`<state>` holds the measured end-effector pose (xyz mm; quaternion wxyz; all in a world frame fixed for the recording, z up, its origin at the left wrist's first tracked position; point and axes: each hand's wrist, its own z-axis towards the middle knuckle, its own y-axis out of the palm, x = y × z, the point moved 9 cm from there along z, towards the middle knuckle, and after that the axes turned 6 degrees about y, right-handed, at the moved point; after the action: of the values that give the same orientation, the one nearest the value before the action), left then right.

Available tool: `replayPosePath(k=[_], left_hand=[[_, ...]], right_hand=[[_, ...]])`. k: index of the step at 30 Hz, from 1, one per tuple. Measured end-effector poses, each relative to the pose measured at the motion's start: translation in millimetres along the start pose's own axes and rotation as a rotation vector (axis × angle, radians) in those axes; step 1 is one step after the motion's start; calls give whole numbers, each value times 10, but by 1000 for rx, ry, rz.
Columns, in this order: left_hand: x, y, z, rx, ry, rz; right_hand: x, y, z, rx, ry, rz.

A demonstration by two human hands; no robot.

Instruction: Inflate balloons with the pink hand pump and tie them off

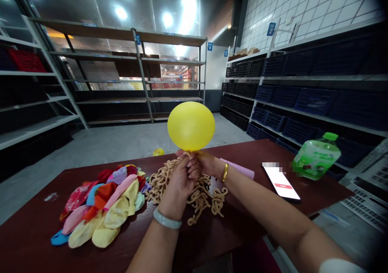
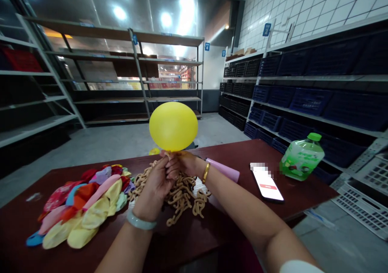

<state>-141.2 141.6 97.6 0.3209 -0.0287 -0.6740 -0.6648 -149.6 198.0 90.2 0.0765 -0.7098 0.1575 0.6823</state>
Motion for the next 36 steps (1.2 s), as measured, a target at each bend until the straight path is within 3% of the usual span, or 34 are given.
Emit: replayPosePath(k=[3, 5, 10, 13, 15, 18, 21, 25, 29, 36], left_hand=[[-2, -27, -9, 10, -66, -98], [30, -67, -11, 29, -85, -131], [100, -173, 11, 83, -64, -56], [146, -287, 64, 138, 41, 146], [272, -402, 91, 224, 210, 357], [539, -475, 51, 351, 510, 807], [654, -406, 11, 371, 666, 1183], [651, -333, -18, 359, 719, 1340], [600, -254, -38, 365, 758, 1488], [422, -215, -12, 277, 740, 1524]], right_hand=[[92, 168, 90, -124, 68, 26], [124, 166, 93, -138, 76, 33], [62, -129, 10, 1, 16, 19], [-20, -277, -53, 102, -13, 17], [-88, -296, -98, 171, -69, -56], [-325, -228, -254, 362, -335, -443], [-506, -12, -486, 491, -641, -803], [-514, 133, -638, 378, -821, -849], [-514, 32, -690, 331, -837, -779], [-547, -208, -694, 405, -791, -726]])
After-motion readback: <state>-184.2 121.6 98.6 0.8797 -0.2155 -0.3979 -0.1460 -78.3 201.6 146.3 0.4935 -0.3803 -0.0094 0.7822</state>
